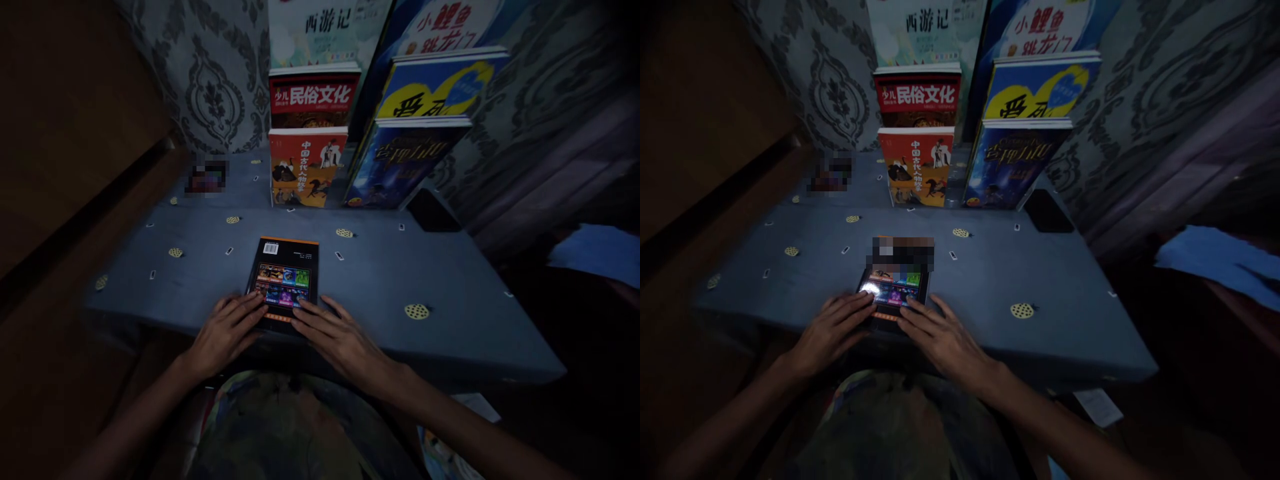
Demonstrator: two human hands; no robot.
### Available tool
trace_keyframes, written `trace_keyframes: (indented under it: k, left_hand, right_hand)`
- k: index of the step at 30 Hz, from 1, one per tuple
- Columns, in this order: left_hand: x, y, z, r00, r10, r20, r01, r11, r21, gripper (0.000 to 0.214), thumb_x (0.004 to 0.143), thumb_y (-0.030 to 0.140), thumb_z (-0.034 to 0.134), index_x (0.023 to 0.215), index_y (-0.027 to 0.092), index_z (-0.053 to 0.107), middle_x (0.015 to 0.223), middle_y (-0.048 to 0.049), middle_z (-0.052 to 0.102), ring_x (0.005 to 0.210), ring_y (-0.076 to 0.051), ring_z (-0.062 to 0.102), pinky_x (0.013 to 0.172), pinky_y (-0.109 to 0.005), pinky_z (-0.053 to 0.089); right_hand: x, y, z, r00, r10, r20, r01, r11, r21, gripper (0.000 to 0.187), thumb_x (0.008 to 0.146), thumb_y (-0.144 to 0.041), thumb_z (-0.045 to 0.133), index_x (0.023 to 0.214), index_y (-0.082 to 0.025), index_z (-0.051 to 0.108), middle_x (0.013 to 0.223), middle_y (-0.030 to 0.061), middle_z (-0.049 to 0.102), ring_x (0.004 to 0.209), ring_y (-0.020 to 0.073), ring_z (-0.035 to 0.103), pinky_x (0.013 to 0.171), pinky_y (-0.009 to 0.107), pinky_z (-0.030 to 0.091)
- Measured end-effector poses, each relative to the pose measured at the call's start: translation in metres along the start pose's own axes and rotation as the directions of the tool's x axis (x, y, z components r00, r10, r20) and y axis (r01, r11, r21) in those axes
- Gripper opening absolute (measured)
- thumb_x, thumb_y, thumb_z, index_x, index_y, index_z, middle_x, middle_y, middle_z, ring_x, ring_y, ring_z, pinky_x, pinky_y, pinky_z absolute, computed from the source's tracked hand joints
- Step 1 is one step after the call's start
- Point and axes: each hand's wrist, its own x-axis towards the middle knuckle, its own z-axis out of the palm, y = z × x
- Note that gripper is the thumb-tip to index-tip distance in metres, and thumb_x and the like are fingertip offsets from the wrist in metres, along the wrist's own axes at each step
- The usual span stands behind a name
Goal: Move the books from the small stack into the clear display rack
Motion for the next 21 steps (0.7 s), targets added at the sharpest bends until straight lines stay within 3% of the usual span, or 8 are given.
trace_keyframes:
  k: [8, 14, 18, 21]
  left_hand:
    - [-0.007, 0.016, -0.003, 0.991, 0.11, -0.078, -0.105, 0.992, 0.067, 0.037, 0.096, 0.013, 0.047, 0.132, 0.014, 0.052, 0.128, -0.0114, 0.065, 0.125, -0.02, 0.055, 0.105, -0.039, 0.041]
    - [-0.006, 0.008, -0.009, 0.983, 0.148, -0.105, -0.152, 0.988, -0.036, 0.043, 0.096, 0.014, 0.044, 0.14, 0.016, 0.045, 0.127, -0.0109, 0.065, 0.123, -0.02, 0.056, 0.106, -0.039, 0.042]
    - [0.009, -0.006, -0.02, 0.981, 0.023, -0.192, -0.075, 0.96, -0.27, 0.04, 0.099, 0.021, 0.038, 0.139, 0.018, 0.047, 0.13, -0.0122, 0.063, 0.126, -0.021, 0.054, 0.103, -0.038, 0.044]
    - [0.032, -0.019, -0.027, 0.951, -0.132, -0.278, -0.02, 0.875, -0.484, 0.038, 0.099, 0.039, 0.042, 0.129, 0.021, 0.057, 0.125, -0.0114, 0.066, 0.12, -0.023, 0.058, 0.101, -0.038, 0.045]
  right_hand:
    - [-0.009, 0.001, -0.004, 0.971, -0.162, -0.176, 0.156, 0.987, -0.047, 0.031, 0.096, -0.012, 0.048, 0.125, -0.015, 0.06, 0.122, 0.0088, 0.07, 0.126, 0.0215, 0.056, 0.11, 0.05, 0.041]
    - [0.001, 0.001, -0.028, 0.954, -0.18, -0.238, 0.209, 0.972, 0.104, 0.032, 0.096, -0.013, 0.051, 0.126, -0.019, 0.06, 0.116, 0.0066, 0.073, 0.117, 0.0168, 0.063, 0.102, 0.039, 0.051]
    - [0.014, 0.003, -0.05, 0.949, -0.111, -0.294, 0.195, 0.943, 0.271, 0.037, 0.095, -0.011, 0.052, 0.131, -0.021, 0.057, 0.118, 0.0067, 0.071, 0.112, 0.0148, 0.066, 0.1, 0.034, 0.053]
    - [0.027, 0.005, -0.068, 0.934, -0.003, -0.357, 0.133, 0.93, 0.342, 0.038, 0.093, -0.011, 0.056, 0.129, -0.024, 0.06, 0.115, 0.0043, 0.073, 0.107, 0.0144, 0.068, 0.093, 0.029, 0.057]
